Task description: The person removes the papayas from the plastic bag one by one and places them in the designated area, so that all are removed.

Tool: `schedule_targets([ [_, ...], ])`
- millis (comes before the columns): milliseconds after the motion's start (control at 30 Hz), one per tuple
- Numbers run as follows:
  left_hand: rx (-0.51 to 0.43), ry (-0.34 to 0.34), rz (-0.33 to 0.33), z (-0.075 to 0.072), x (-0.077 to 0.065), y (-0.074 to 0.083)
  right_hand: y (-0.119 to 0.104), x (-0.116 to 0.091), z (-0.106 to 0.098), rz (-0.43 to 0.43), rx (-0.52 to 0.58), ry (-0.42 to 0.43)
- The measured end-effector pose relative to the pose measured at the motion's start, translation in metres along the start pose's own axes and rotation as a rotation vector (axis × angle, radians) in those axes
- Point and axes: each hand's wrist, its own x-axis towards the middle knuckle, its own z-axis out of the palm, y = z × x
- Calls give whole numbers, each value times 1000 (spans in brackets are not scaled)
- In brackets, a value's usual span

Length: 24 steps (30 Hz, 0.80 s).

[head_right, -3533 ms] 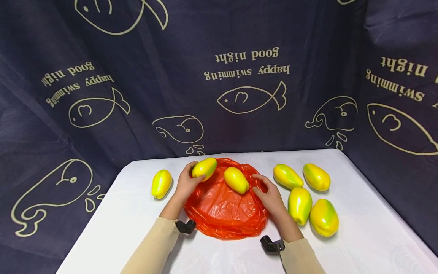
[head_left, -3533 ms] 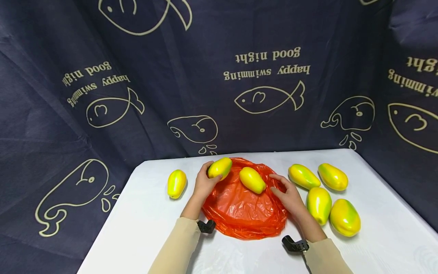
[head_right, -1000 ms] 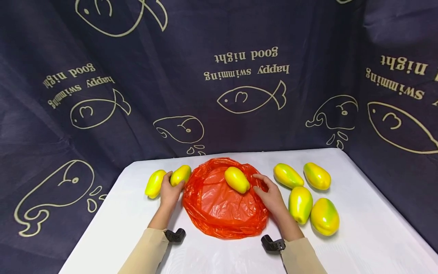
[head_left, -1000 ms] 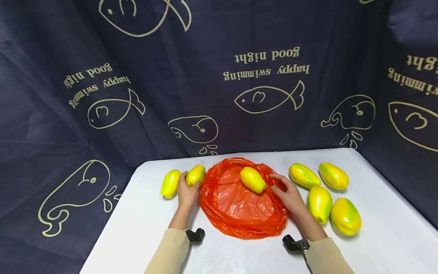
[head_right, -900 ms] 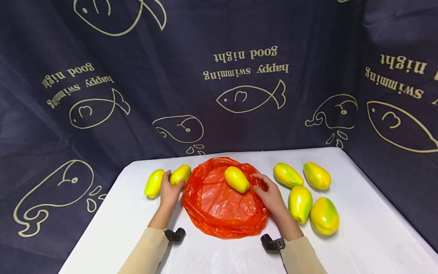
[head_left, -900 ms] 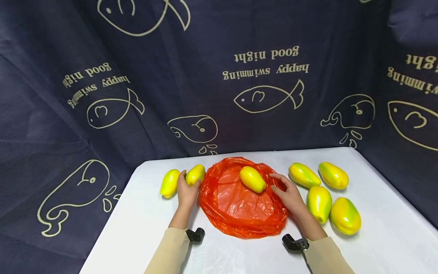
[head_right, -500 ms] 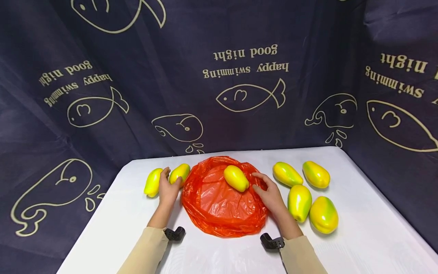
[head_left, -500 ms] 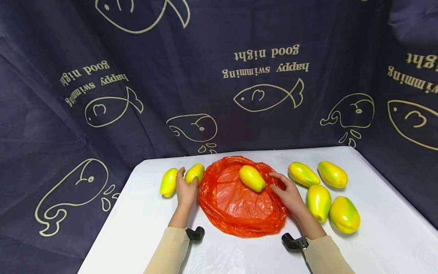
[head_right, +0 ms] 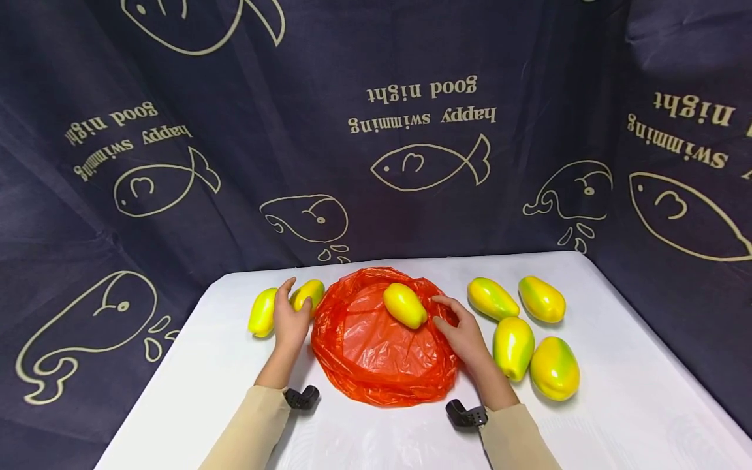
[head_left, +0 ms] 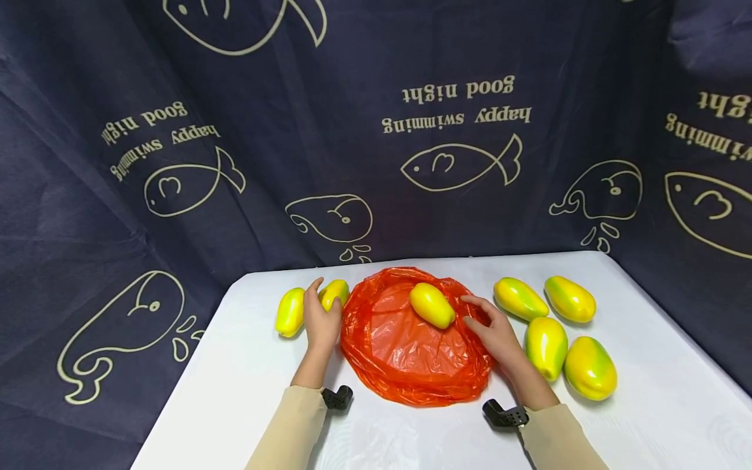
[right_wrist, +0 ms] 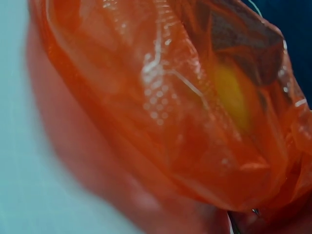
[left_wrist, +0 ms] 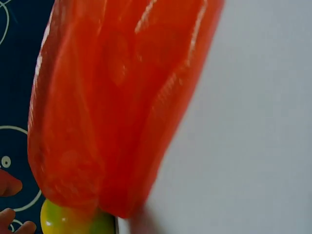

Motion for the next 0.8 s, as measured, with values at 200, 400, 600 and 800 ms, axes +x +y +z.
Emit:
schedule_targets([
  [200,-24,5,26,7,-2,12,-2,0,0,2,0,-1],
  [400,-39,-30,65,19,-2,24,-1,0,-2,-26,4,11],
  [600,-85,-186,87,34,-2,41,0,0,-2,-44,23,14],
  [800,-104,-368,109,50,-5,47,-2,-2,-1,-38,40,9],
])
